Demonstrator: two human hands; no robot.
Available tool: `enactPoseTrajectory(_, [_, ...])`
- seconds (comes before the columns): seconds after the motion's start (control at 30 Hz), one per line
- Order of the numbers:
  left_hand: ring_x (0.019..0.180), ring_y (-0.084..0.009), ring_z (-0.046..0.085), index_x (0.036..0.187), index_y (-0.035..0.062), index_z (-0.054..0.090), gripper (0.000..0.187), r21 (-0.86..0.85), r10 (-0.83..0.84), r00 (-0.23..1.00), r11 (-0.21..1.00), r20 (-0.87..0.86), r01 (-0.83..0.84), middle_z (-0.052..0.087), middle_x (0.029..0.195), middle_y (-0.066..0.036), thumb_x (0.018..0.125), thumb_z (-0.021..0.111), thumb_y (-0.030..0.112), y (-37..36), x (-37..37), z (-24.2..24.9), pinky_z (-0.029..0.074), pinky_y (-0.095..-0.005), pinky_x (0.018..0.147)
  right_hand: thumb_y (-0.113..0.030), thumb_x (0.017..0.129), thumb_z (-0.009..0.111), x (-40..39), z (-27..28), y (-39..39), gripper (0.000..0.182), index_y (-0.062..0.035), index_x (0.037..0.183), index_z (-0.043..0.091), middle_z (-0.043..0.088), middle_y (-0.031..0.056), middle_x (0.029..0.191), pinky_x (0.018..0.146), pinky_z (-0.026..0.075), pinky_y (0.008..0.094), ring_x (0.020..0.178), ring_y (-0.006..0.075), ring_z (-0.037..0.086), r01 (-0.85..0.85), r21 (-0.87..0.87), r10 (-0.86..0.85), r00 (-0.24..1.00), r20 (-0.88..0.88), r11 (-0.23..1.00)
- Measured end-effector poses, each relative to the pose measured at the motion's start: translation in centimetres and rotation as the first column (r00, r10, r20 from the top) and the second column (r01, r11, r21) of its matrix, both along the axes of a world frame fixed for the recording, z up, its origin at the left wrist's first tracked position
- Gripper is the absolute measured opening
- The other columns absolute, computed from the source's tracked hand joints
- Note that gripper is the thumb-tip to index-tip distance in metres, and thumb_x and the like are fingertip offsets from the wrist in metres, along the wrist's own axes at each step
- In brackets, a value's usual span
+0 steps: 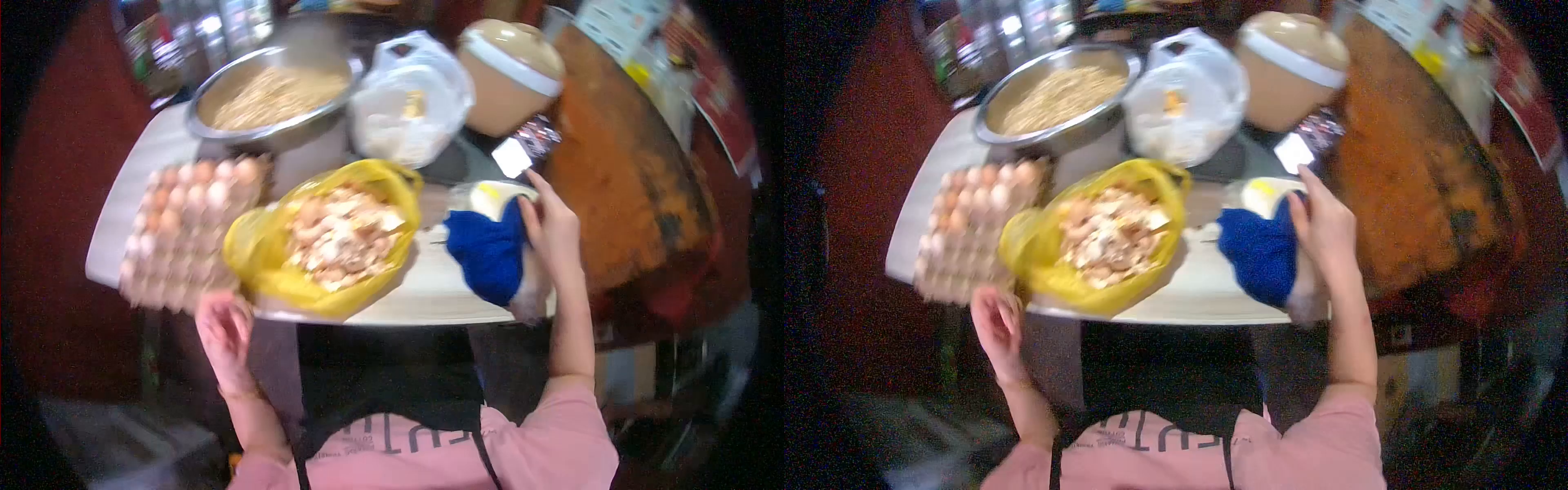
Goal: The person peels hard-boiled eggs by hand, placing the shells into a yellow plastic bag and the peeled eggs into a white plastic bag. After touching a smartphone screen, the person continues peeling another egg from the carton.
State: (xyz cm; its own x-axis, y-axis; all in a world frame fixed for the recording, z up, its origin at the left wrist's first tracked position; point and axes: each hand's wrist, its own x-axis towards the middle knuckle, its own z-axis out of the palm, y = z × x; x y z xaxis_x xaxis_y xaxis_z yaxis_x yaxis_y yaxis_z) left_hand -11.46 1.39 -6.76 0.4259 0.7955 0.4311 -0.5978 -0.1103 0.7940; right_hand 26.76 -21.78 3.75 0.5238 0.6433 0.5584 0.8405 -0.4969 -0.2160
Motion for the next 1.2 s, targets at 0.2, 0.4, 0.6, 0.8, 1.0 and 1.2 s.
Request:
enactPoseTrajectory(0.2, [0.06,-0.0037,0.043,0.119,-0.0025,0.056,0.031,0.301,0.52,0.809,0.846,-0.276,-0.441,0.059,0.082,0.001,0.093,0.054,0.014,2.7,-6.4,8.7,0.033,-0.0174,0.052,-0.004,0.083,0.064,-4.1,-2.6,1.6,0.037,-0.0053,0.12,0.06,0.052,0.0063,0.064,0.054,0.042,0.0313,0.056,0.0183,0.05,-0.352,0.224,0.359,0.933,0.009,0.909])
enactPoseTrajectory(0.4, [0.089,-0.0283,0.065,0.111,0.0043,0.063,0.042,0.732,0.791,-0.074,0.521,-0.607,-0.438,0.064,0.092,-0.016,0.081,0.067,0.033,8.0,-8.7,8.3,0.05,-0.0371,0.075,0.002,0.076,0.065,-7.6,-4.6,2.4,0.042,-0.0039,0.118,0.061,0.052,0.0066,0.064,0.051,0.04,0.0325,0.052,0.0199,0.047,-0.596,0.255,0.608,0.793,0.041,0.761])
enactPoseTrajectory(0.6, [0.106,-0.0344,0.059,0.118,0.0034,0.055,0.049,0.78,0.612,-0.53,0.604,-0.586,-0.164,0.054,0.119,-0.021,0.083,0.061,0.037,12.3,-8.3,8.5,0.049,-0.0425,0.088,0.001,0.076,0.065,-7.7,-4.7,0.6,0.038,-0.0035,0.114,0.061,0.049,0.0066,0.062,0.05,0.038,0.0341,0.051,0.0209,0.046,-0.646,0.242,0.652,0.755,0.068,0.723])
enactPoseTrajectory(0.8, [0.112,-0.0333,0.057,0.122,0.0061,0.055,0.052,0.683,0.479,-0.606,0.715,-0.635,-0.151,0.053,0.126,-0.021,0.079,0.063,0.034,19.9,-12.1,6.4,0.048,-0.0407,0.092,0.001,0.076,0.066,-7.9,-4.0,-1.8,0.03,-0.0054,0.105,0.063,0.051,0.0085,0.064,0.052,0.04,0.0358,0.053,0.0242,0.049,-0.634,0.211,0.647,0.762,0.01,0.744])
enactPoseTrajectory(1.0, [0.1,-0.03,0.063,0.108,0.0088,0.063,0.046,0.753,0.562,-0.584,0.644,-0.586,-0.135,0.066,0.107,-0.014,0.071,0.077,0.033,16.3,-10.7,8.8,0.051,-0.0415,0.082,-0.001,0.077,0.066,-8.0,-4.2,-2.1,0.027,-0.006,0.103,0.064,0.054,0.0091,0.068,0.054,0.041,0.0368,0.058,0.0259,0.052,-0.641,0.191,0.653,0.758,0.004,0.743])
enactPoseTrajectory(1.2, [0.091,-0.0233,0.064,0.117,0.0044,0.053,0.043,0.799,0.97,0.123,0.244,-0.211,-0.55,0.062,0.111,-0.015,0.081,0.072,0.018,5.8,-2.3,12.0,0.052,-0.0337,0.075,-0.003,0.077,0.066,-8.0,-4.3,-1.7,0.026,-0.0066,0.102,0.064,0.056,0.009,0.069,0.054,0.042,0.036,0.058,0.0255,0.053,-0.664,0.197,0.679,0.734,-0.012,0.721])
